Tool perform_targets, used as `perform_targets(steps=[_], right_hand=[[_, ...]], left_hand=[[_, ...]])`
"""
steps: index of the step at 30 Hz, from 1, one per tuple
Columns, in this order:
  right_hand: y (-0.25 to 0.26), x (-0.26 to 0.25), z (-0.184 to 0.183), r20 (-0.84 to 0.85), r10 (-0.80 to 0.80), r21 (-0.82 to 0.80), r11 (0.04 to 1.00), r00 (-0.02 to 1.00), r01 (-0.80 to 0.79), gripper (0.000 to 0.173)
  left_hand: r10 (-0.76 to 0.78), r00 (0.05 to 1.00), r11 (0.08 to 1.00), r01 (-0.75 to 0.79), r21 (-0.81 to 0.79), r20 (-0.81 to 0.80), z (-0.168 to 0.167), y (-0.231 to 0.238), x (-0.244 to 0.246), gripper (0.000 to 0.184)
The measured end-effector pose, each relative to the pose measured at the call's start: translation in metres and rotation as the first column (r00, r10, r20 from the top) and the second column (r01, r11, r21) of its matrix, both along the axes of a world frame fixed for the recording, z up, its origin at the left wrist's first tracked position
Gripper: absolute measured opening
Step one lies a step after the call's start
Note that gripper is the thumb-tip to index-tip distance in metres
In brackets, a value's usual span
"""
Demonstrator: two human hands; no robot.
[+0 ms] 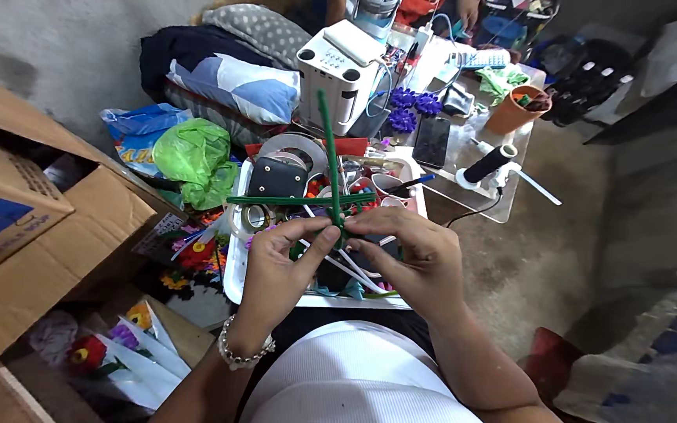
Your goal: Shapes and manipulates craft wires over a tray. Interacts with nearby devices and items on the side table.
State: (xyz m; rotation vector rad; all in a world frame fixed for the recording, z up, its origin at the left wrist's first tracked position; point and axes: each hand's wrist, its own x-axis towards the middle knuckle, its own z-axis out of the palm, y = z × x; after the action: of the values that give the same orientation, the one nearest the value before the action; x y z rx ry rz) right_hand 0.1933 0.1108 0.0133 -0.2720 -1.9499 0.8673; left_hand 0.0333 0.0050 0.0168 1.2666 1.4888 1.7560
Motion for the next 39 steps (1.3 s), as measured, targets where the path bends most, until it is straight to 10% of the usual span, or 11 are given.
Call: perform_targets(steps=[18, 32, 39], right_hand=[[0.0013, -0.0015, -0.001, 0.025, 0.01, -0.042, 0.999, 1.0, -0.009, 0.012], [0.0013, -0.0052, 0.0019, 0.099, -0.205, 0.412, 0.899, 0.974, 0.147, 0.006], [0.0044, -0.0042, -0.0021, 0.131, -0.106, 0.312, 0.948, 0.986, 0.06, 0.01]], left_hand=[[0.039, 0.966, 0.999, -0.033, 0.031, -0.256, 0.002, -0.0013, -0.0034, 0.014], [-0.009, 0.959, 1.0, 0.005, -0.017, -0.284, 0.0045, -0.0047, -0.0029, 0.015], [-0.082, 0.937, 0.996, 0.071, -0.045, -0.339, 0.0004, -0.0013, -0.0059, 0.018]])
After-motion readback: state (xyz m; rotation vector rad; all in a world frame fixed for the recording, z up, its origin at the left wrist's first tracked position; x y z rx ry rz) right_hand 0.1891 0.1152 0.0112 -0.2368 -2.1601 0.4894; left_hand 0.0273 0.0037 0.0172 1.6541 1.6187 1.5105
